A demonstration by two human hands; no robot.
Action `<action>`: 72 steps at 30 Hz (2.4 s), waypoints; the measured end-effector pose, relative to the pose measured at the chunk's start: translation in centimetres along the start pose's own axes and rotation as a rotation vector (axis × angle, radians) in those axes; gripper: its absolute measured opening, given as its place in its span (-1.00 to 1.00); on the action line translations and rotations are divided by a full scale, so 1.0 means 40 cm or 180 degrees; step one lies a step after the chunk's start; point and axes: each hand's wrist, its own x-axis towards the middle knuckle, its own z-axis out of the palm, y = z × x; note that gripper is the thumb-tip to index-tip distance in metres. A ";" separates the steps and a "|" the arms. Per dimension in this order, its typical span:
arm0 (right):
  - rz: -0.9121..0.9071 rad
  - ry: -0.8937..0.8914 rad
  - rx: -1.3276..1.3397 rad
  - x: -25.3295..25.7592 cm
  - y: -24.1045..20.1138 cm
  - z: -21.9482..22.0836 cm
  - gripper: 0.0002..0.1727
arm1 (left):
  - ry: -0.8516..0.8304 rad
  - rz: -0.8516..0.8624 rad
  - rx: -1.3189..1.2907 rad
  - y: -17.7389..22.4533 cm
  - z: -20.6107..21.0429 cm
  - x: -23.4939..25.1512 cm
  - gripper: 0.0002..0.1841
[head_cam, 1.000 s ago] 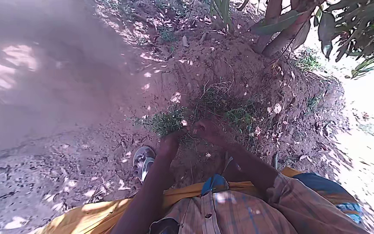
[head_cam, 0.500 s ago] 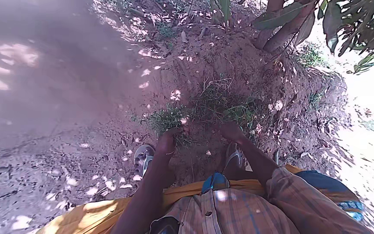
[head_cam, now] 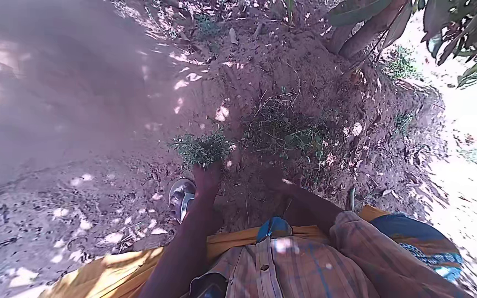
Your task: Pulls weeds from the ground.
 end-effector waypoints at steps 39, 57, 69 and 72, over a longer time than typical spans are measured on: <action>-0.1290 0.0096 -0.0791 -0.120 -0.104 -0.175 -0.62 | -0.0903 -0.0443 -0.1852 0.022 0.002 0.003 -0.79; -0.1583 0.1200 0.1754 -0.103 -0.118 -0.148 -0.76 | -0.1206 -0.0176 -0.1898 0.006 0.006 -0.006 -0.73; -0.0503 0.1756 0.0584 -0.095 0.022 -0.245 -0.60 | -0.1200 -0.0244 -0.2493 0.003 0.007 0.001 -0.66; -0.1722 0.1847 0.1177 -0.132 -0.091 -0.200 -0.77 | -0.1046 -0.0360 -0.2480 0.020 0.013 -0.010 -0.68</action>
